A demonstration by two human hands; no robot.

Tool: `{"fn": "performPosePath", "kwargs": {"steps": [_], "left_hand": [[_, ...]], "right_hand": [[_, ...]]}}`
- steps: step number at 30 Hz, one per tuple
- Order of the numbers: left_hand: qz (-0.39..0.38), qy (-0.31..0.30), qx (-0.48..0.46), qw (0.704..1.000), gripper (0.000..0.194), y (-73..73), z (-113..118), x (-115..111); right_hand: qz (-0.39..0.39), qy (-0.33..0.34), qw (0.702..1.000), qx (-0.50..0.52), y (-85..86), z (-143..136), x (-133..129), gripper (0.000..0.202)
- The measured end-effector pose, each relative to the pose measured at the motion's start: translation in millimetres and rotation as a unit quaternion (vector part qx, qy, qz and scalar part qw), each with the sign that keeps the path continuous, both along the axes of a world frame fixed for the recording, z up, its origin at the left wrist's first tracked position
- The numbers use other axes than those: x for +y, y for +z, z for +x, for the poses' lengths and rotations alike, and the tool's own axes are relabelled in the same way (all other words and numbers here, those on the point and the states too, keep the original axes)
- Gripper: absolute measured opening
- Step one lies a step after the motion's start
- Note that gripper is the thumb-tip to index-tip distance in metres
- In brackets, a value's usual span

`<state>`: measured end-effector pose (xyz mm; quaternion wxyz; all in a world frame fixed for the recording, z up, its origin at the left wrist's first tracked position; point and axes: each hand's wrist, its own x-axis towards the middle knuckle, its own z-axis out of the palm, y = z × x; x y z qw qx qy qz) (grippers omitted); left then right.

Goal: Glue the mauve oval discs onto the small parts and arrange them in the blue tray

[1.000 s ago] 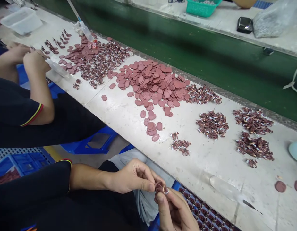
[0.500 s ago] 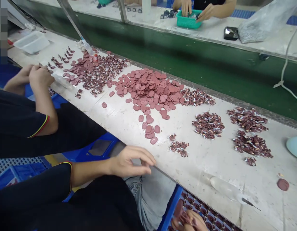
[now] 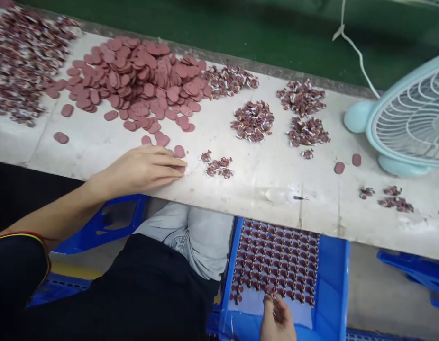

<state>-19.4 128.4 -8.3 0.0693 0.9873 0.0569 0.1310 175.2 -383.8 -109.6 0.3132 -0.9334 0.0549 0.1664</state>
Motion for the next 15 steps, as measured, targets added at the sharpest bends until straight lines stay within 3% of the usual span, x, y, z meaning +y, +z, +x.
{"fn": "performPosePath", "kwargs": {"steps": [3,6,10,12,15], "left_hand": [[-0.038,-0.004,-0.025,0.999,0.024,3.5,0.2,-0.1],[-0.234,0.026,-0.095,0.967,0.029,10.6,0.1,-11.7],[-0.533,0.049,-0.175,0.826,0.027,8.7,-1.1,-37.6],[-0.622,0.048,-0.17,0.763,0.024,2.2,-1.6,-48.8],[-0.691,0.061,-0.143,0.706,0.022,-6.7,-2.9,-58.2]], "right_hand": [[-0.078,0.058,0.994,0.051,-13.0,-14.4,-21.2,0.043],[-0.119,0.113,0.983,0.085,-18.4,-29.4,-29.1,0.034],[-0.142,0.15,0.975,0.086,-25.0,-41.0,-28.0,0.03],[-0.149,0.161,0.972,0.08,-30.1,-42.2,-26.3,0.032],[-0.142,0.179,0.971,0.075,-37.3,-40.8,-23.7,0.033]]}}
